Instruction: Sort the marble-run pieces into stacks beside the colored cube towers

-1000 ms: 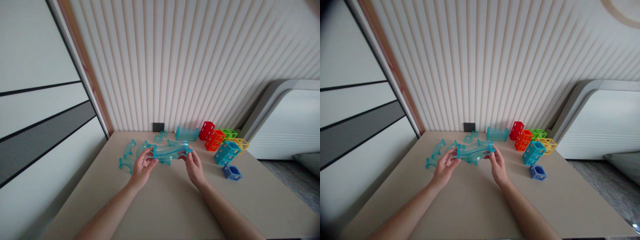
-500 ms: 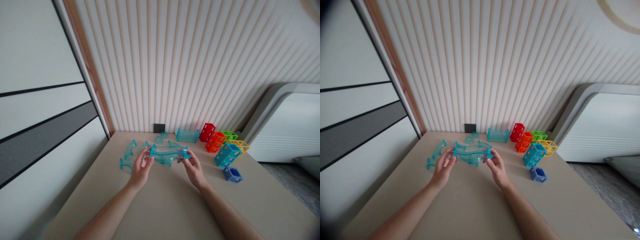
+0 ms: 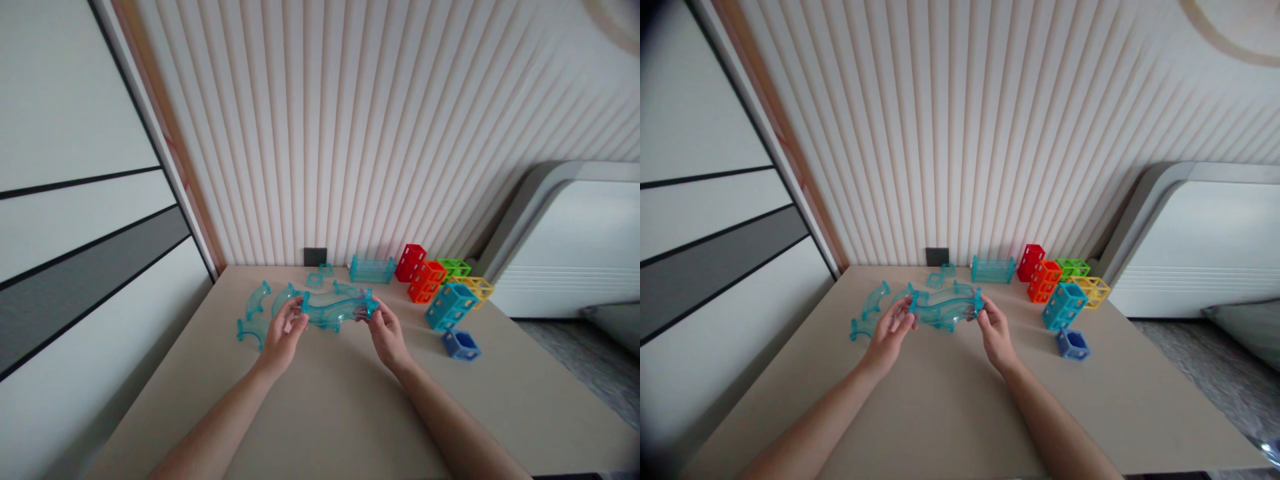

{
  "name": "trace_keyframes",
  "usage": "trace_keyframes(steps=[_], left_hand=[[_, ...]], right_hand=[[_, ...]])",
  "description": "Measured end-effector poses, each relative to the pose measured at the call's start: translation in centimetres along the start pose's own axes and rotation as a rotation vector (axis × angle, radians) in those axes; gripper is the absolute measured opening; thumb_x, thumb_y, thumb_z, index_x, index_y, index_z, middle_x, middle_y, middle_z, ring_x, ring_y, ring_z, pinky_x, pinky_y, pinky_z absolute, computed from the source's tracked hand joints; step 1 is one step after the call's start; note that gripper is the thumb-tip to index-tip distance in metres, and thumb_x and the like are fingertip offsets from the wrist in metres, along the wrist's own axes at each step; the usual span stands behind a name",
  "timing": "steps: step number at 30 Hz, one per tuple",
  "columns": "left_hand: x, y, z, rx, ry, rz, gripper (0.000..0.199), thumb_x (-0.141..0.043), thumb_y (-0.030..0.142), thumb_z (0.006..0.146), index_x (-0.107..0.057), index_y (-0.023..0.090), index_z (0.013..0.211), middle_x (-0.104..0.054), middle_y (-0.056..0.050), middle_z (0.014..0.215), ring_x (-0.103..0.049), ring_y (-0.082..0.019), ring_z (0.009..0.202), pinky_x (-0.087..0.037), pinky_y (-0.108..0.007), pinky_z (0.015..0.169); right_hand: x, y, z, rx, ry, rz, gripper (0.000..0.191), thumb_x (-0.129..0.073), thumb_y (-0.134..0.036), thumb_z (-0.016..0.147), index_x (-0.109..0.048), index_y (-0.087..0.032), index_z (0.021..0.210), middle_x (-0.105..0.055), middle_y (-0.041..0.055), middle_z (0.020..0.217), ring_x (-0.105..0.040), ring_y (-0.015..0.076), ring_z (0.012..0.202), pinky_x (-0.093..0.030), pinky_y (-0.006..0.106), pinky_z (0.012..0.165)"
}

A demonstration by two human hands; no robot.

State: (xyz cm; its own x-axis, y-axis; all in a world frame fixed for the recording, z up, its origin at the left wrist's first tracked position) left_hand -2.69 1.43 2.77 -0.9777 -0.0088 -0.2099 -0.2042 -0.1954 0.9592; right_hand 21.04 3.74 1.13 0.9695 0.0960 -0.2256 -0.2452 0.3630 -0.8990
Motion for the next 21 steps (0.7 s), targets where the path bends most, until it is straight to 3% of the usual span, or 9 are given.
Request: trace_keyframes(steps=[7, 14, 18, 21], left_hand=[[-0.1, -0.1, 0.0, 0.035, 0.016, 0.013, 0.054, -0.077, 0.053, 0.074, -0.063, 0.018, 0.112, -0.06, -0.002, 0.083, -0.058, -0.015, 0.074, -0.049, -0.026, 0.068], [0.2, -1.0, 0.3, 0.076, -0.014, 0.018, 0.06, -0.081, 0.05, 0.07, -0.063, 0.017, 0.116, -0.064, -0.005, 0.091, -0.061, -0.017, 0.084, -0.05, -0.027, 0.075], [0.3, -1.3, 0.4, 0.122, -0.074, 0.084, 0.058, -0.081, 0.051, 0.069, -0.066, 0.016, 0.112, -0.068, -0.009, 0.097, -0.064, -0.02, 0.091, -0.052, -0.03, 0.078], [0.3, -1.3, 0.4, 0.143, -0.071, 0.108, 0.054, -0.079, 0.053, 0.07, -0.067, 0.015, 0.106, -0.068, -0.01, 0.095, -0.065, -0.021, 0.088, -0.053, -0.028, 0.07]], right_hand=[[-0.7, -1.1, 0.2, 0.004, 0.061, -0.124, 0.052, -0.062, -0.06, 0.087, -0.069, -0.019, 0.117, -0.074, 0.0064, 0.09, -0.065, 0.0212, 0.077, -0.052, 0.036, 0.078], [-0.5, -1.5, 0.4, 0.023, 0.092, -0.229, 0.052, -0.057, -0.063, 0.088, -0.072, -0.019, 0.111, -0.072, 0.0057, 0.083, -0.064, 0.0215, 0.075, -0.052, 0.034, 0.072], [-0.3, -0.9, 0.7, 0.019, 0.144, -0.232, 0.057, -0.056, -0.062, 0.09, -0.066, -0.018, 0.123, -0.071, 0.0055, 0.086, -0.063, 0.0193, 0.071, -0.053, 0.033, 0.069], [-0.2, -0.5, 0.7, 0.021, 0.164, -0.222, 0.058, -0.058, -0.057, 0.091, -0.056, -0.02, 0.135, -0.068, 0.0047, 0.091, -0.064, 0.0174, 0.073, -0.054, 0.032, 0.07]])
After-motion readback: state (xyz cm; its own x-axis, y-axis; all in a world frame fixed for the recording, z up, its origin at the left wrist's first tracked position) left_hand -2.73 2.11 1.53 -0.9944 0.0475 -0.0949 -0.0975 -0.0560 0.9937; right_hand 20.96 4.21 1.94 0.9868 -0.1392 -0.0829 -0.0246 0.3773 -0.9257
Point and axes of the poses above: each hand's wrist, its own z-axis towards the middle knuckle, its own x-axis out of the back of the hand, y = z × x, the point moved 1 cm from there along z, towards the middle knuckle
